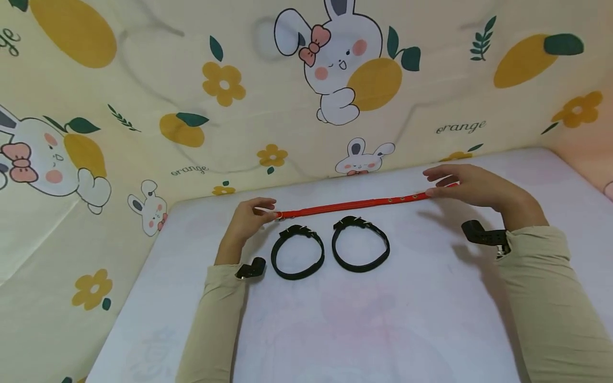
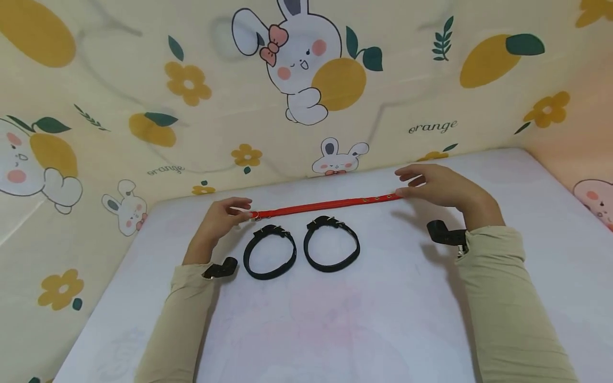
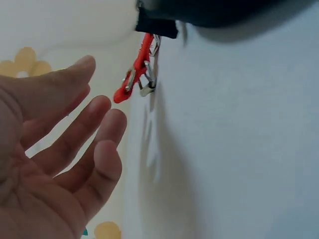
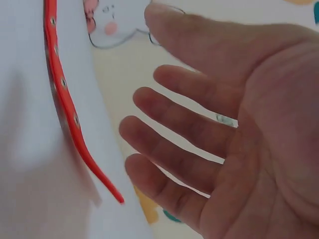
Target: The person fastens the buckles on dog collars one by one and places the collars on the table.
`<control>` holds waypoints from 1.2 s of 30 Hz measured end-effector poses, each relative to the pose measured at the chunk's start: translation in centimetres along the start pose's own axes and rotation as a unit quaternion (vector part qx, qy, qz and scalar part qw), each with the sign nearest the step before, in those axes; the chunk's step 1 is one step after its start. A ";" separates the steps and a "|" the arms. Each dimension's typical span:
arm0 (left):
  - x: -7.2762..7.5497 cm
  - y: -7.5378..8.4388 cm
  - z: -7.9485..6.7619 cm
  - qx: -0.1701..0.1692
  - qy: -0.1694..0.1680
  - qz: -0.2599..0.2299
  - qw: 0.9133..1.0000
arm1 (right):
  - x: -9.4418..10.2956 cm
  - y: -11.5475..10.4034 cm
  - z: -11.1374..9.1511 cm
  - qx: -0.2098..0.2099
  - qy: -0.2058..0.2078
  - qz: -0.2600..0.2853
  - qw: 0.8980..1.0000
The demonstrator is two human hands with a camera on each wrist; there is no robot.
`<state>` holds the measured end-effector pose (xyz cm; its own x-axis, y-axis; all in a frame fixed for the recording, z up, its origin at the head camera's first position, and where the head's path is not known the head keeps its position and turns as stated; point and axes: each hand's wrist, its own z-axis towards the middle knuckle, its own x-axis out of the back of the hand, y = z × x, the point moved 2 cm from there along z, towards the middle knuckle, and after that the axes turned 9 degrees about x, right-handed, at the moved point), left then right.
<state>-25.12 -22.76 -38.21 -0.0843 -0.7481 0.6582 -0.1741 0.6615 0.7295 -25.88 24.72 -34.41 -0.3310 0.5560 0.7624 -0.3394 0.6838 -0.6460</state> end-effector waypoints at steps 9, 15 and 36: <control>-0.6 0.1 -0.2 -0.003 -0.011 0.088 0.996 | 1.1 4.3 -1.5 -0.044 0.007 -0.024 0.999; -1.1 -0.3 0.4 0.002 -0.003 0.097 0.995 | 0.9 5.3 -1.4 -0.064 0.001 -0.034 0.997; -1.3 -0.7 1.3 0.025 0.012 0.081 0.996 | 0.1 5.9 -0.2 -0.155 0.017 0.027 0.987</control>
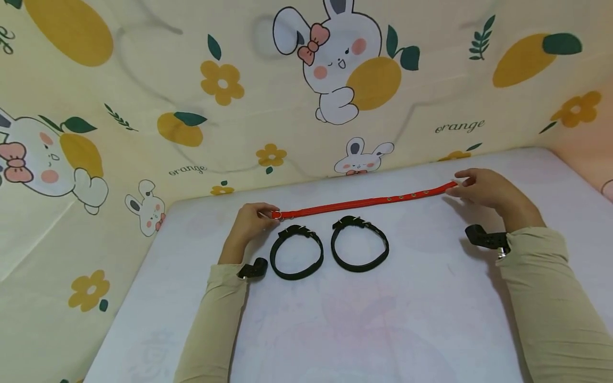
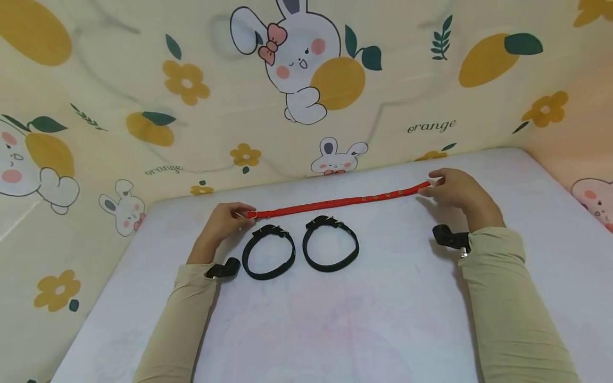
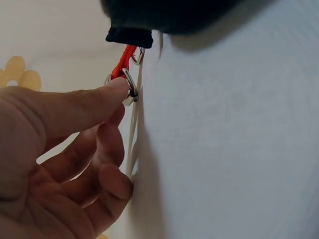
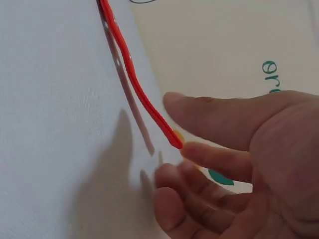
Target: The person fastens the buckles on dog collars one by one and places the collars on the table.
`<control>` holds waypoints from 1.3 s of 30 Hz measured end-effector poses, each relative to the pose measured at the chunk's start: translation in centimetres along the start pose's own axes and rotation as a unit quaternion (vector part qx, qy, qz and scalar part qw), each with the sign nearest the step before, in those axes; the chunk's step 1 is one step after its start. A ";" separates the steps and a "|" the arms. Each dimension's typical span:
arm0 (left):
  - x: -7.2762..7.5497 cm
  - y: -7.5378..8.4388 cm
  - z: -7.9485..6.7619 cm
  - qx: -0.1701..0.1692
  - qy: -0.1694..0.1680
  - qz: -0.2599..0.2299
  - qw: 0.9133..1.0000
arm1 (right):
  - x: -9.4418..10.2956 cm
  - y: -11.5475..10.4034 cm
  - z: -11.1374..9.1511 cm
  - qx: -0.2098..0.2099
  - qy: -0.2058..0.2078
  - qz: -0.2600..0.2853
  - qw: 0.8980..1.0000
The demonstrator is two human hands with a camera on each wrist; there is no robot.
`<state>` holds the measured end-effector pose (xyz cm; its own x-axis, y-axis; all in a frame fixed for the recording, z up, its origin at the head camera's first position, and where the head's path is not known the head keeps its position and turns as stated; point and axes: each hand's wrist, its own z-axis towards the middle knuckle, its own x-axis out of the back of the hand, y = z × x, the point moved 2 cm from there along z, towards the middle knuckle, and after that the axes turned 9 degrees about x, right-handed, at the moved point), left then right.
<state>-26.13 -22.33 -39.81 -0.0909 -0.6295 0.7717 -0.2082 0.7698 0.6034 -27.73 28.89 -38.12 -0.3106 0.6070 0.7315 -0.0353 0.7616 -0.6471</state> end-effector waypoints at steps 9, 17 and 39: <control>0.0 0.2 -0.1 -0.015 0.014 0.011 1.000 | -0.3 -0.1 0.3 0.019 0.024 0.060 0.998; 0.3 0.4 -0.6 -0.031 0.027 0.000 0.999 | -0.6 -0.6 0.7 0.033 0.035 0.179 0.983; 0.4 0.2 -0.4 -0.015 0.024 -0.028 0.999 | -2.4 -0.5 1.1 0.029 0.016 0.189 0.981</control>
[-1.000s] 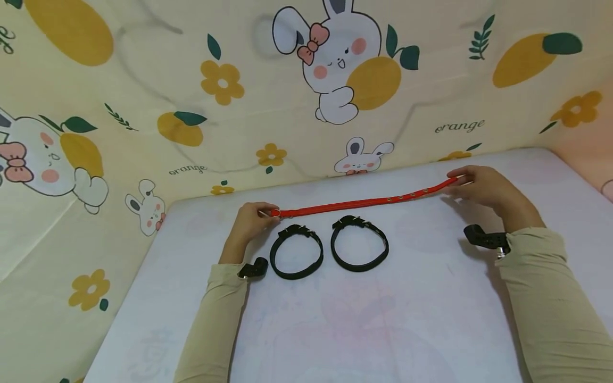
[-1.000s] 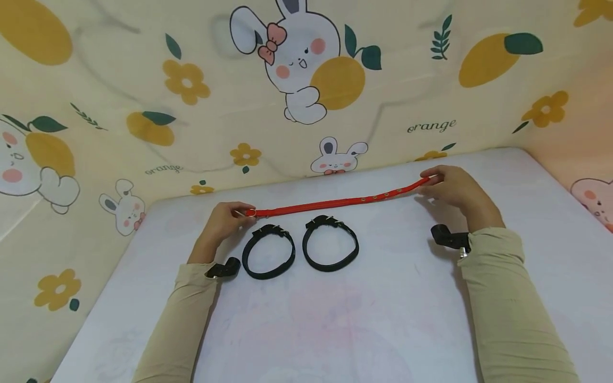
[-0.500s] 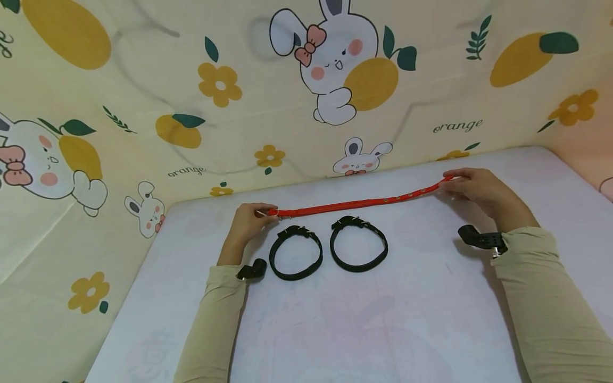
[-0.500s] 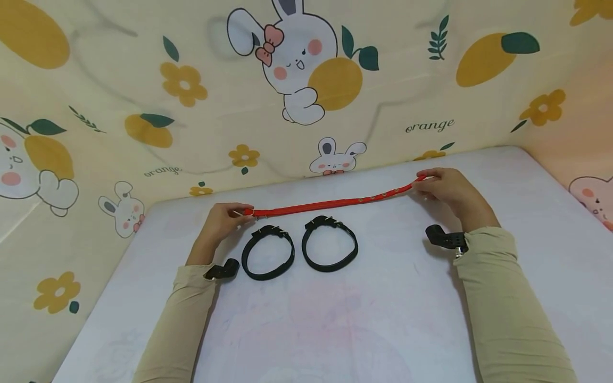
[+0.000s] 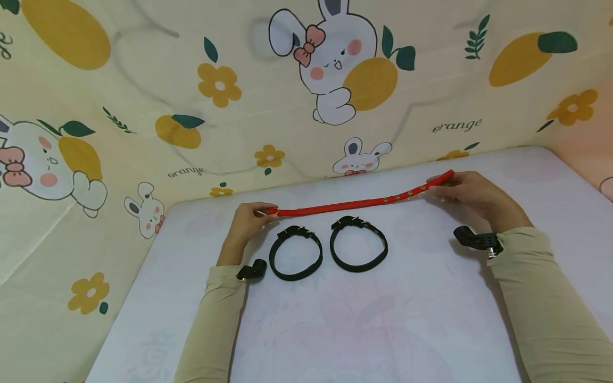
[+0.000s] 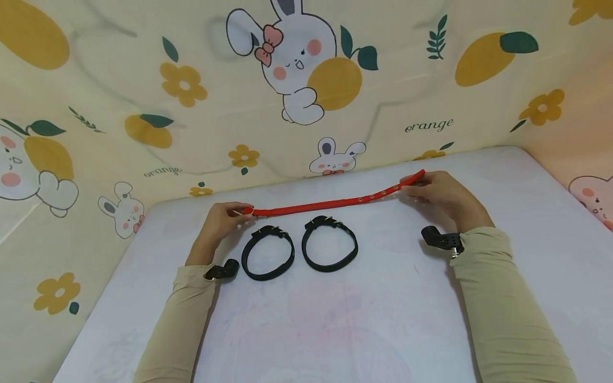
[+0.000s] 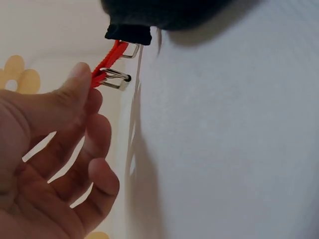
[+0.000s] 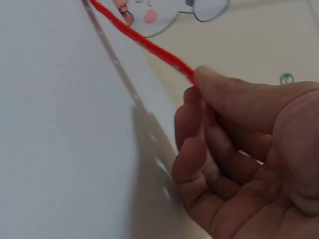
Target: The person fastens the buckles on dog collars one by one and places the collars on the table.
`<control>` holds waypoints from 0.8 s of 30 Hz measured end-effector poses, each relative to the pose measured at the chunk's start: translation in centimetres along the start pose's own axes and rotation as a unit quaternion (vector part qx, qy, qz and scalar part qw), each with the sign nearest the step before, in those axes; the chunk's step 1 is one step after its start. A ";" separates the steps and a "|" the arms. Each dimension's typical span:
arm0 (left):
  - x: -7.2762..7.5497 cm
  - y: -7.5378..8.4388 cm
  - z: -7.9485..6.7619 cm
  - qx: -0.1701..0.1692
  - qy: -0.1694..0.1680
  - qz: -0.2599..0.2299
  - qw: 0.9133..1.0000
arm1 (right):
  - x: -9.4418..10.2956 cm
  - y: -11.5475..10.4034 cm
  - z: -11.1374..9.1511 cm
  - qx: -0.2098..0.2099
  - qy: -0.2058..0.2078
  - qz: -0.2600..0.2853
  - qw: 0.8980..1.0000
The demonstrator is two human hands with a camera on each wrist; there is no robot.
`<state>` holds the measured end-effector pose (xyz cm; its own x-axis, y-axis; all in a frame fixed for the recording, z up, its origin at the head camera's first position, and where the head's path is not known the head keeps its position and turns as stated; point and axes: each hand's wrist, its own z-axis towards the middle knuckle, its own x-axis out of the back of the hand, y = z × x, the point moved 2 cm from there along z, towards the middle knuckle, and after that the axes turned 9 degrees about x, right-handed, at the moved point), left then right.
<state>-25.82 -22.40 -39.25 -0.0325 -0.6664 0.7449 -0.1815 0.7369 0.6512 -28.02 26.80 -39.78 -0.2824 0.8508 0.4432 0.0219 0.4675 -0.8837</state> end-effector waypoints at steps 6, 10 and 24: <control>0.3 0.4 -0.3 -0.012 0.004 -0.048 0.999 | -0.5 -1.9 -0.1 0.042 0.009 -0.008 0.999; 0.7 1.2 -0.6 -0.029 0.010 -0.078 0.996 | -0.5 -3.9 -0.6 0.090 0.027 -0.024 0.995; 3.5 5.4 -3.8 -0.108 0.030 -0.168 0.979 | -0.4 -10.1 -3.6 0.187 0.095 -0.033 0.977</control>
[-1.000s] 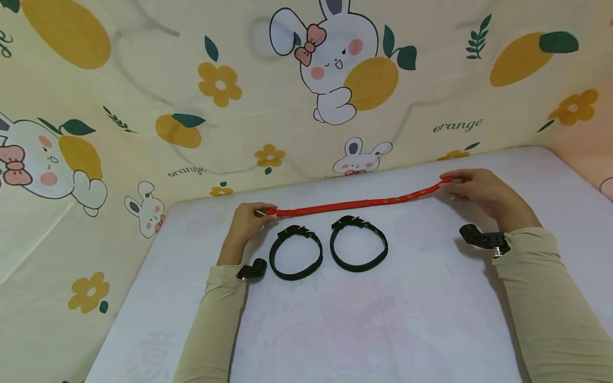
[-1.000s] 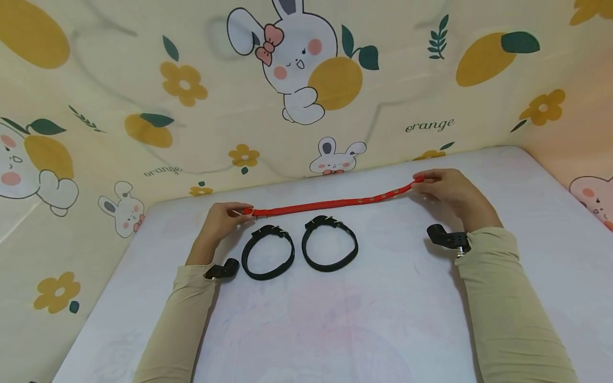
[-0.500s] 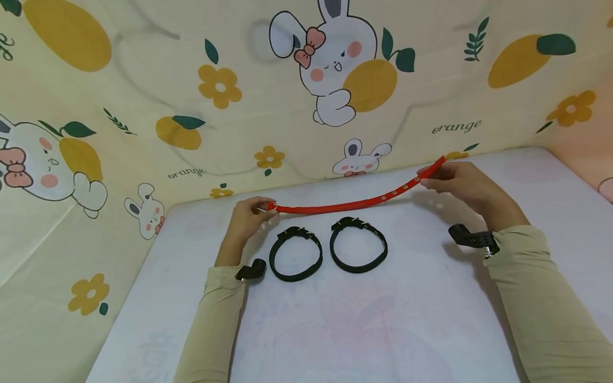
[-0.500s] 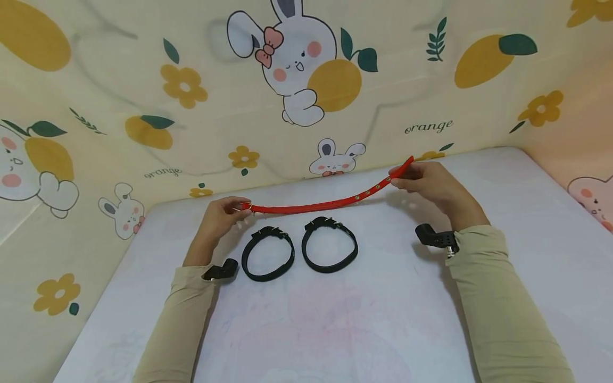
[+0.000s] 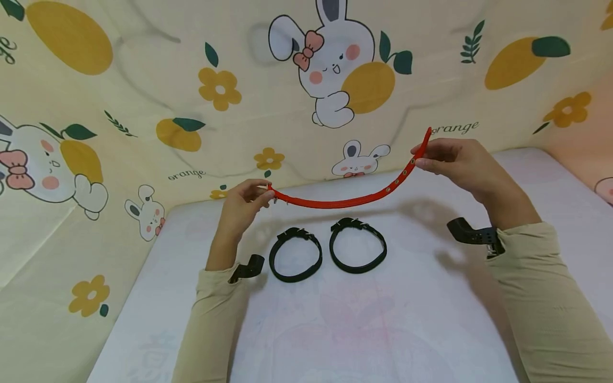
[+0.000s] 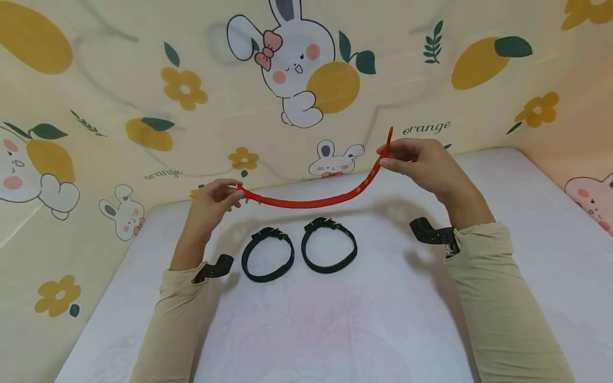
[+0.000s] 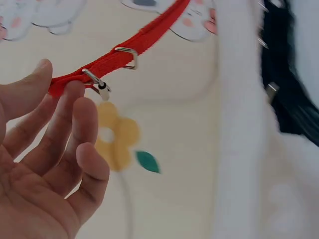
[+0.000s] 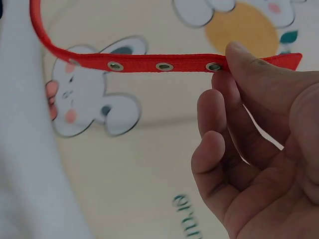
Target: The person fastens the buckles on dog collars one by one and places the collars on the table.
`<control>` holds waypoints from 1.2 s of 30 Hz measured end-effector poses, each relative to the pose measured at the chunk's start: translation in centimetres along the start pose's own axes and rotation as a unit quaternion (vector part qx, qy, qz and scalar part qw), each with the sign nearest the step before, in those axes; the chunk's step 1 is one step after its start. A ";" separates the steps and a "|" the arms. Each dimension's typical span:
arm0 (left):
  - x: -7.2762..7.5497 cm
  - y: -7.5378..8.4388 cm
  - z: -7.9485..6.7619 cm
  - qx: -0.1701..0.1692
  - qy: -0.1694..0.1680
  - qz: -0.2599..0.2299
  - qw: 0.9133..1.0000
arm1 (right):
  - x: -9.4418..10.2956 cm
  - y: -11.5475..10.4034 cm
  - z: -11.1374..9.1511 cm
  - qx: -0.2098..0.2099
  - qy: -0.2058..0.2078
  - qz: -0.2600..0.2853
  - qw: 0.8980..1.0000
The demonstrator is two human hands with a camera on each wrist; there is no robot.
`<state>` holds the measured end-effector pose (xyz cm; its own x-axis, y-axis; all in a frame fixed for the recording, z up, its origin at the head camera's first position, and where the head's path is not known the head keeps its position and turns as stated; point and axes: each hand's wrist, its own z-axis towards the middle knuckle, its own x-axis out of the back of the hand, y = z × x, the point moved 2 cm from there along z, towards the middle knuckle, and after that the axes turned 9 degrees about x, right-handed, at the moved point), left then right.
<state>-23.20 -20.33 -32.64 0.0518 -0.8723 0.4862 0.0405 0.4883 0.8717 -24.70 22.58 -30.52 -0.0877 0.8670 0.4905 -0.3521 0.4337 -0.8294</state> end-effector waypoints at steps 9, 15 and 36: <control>0.4 2.8 -1.6 -0.048 -0.001 -0.041 0.998 | -0.5 -3.3 -0.6 0.028 0.013 -0.021 0.999; 0.4 3.5 -2.0 -0.071 0.004 -0.061 0.996 | -1.0 -5.2 -1.0 0.037 0.001 -0.023 0.999; -0.4 6.0 -4.0 -0.133 -0.024 -0.140 0.981 | -2.3 -8.4 -2.1 0.106 -0.024 -0.044 0.993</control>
<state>-18.94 -16.92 -27.82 -0.0451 -0.9703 0.2376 0.3057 0.2130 0.9280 -19.57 17.45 -25.20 -0.0911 0.8129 0.5752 -0.5489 0.4410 -0.7101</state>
